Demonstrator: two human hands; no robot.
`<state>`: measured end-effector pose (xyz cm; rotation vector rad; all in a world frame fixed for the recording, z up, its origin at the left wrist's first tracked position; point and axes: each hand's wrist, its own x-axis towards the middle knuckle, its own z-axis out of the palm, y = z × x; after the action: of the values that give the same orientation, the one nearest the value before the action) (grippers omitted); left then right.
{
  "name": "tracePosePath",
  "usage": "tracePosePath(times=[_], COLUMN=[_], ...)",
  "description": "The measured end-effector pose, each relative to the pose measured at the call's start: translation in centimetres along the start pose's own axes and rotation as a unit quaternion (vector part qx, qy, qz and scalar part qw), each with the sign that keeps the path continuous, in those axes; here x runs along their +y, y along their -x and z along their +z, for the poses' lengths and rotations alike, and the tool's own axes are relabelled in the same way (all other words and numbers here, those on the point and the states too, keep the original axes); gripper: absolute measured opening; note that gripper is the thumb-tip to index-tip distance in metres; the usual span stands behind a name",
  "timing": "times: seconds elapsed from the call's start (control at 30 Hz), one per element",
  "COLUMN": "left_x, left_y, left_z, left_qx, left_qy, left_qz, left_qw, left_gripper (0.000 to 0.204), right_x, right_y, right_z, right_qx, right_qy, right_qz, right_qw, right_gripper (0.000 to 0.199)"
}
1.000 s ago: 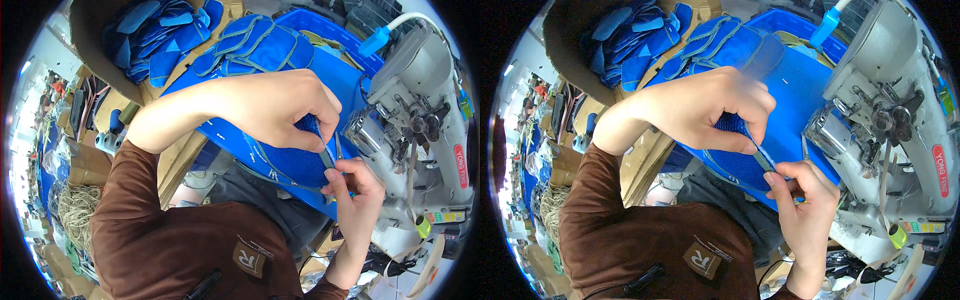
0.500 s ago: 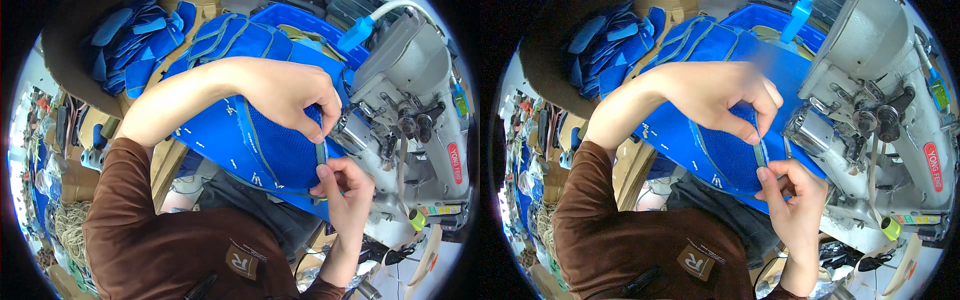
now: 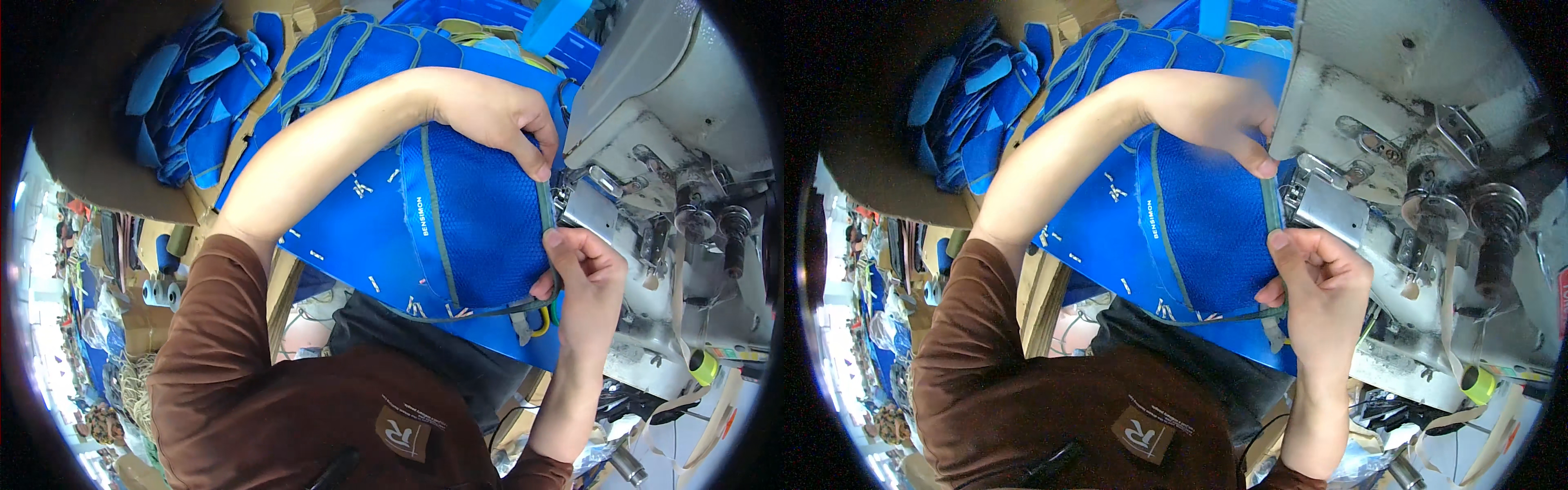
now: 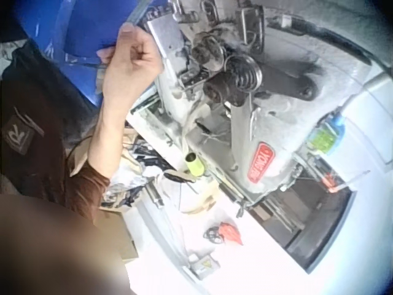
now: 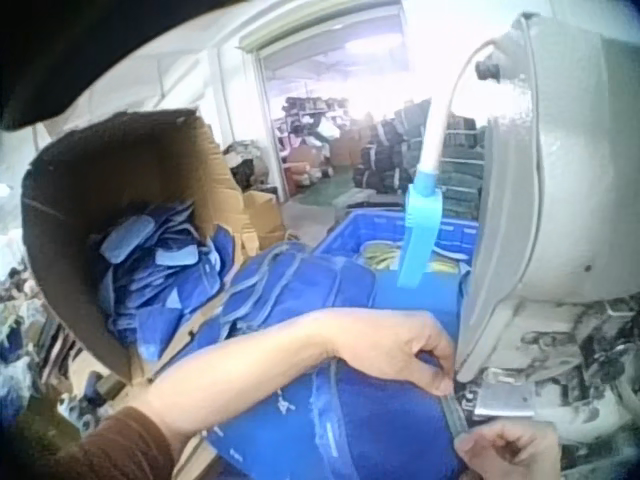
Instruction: Assembling blue leather pouches by attaching binding straps using an industrial sewing machine.
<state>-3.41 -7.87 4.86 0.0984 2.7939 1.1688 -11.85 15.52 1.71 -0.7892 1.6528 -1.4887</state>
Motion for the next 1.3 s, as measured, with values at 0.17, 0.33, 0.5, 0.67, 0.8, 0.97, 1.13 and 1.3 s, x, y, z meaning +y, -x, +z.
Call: tracePosePath(times=[0.17,0.33,0.5,0.67,0.8,0.97,1.13,1.3], left_x=[-1.4,-1.1,1.8,0.9,0.0,0.5,-0.9,2.6], left_y=[-1.4,-2.1,-3.0,-3.0,-3.0,-2.1,-0.1,3.4], left_z=[0.0,-0.9,-2.3,-1.8,-1.5,-0.5,6.2,10.6], left_qx=[-0.001,-0.005,-0.024,-0.011,-0.004,0.053,0.491,0.413], left_qy=[0.110,0.129,-0.047,0.035,0.121,0.054,-0.179,-0.241], left_qz=[-0.022,0.008,-0.106,-0.064,-0.018,-0.023,0.035,0.128], left_qw=[0.994,0.992,0.993,0.997,0.992,0.997,0.852,0.869], left_gripper=[0.034,0.034,0.036,0.039,0.045,0.044,0.026,0.035], right_x=[-0.2,-0.3,0.1,0.2,0.0,0.4,1.2,3.9], right_y=[-0.6,-0.5,-0.3,-0.4,-0.5,-0.4,0.6,5.1], right_z=[0.5,1.1,1.5,1.9,2.1,2.5,2.2,2.2], right_qx=[0.047,0.087,0.114,0.123,0.119,0.094,0.051,0.054], right_qy=[-0.016,-0.054,-0.059,-0.062,-0.042,0.030,-0.035,0.008], right_qz=[0.017,0.015,-0.001,-0.010,-0.012,-0.049,-0.028,-0.015], right_qw=[0.999,0.995,0.992,0.990,0.992,0.994,0.998,0.998], right_gripper=[0.015,0.015,0.016,0.017,0.017,0.016,0.016,0.015])
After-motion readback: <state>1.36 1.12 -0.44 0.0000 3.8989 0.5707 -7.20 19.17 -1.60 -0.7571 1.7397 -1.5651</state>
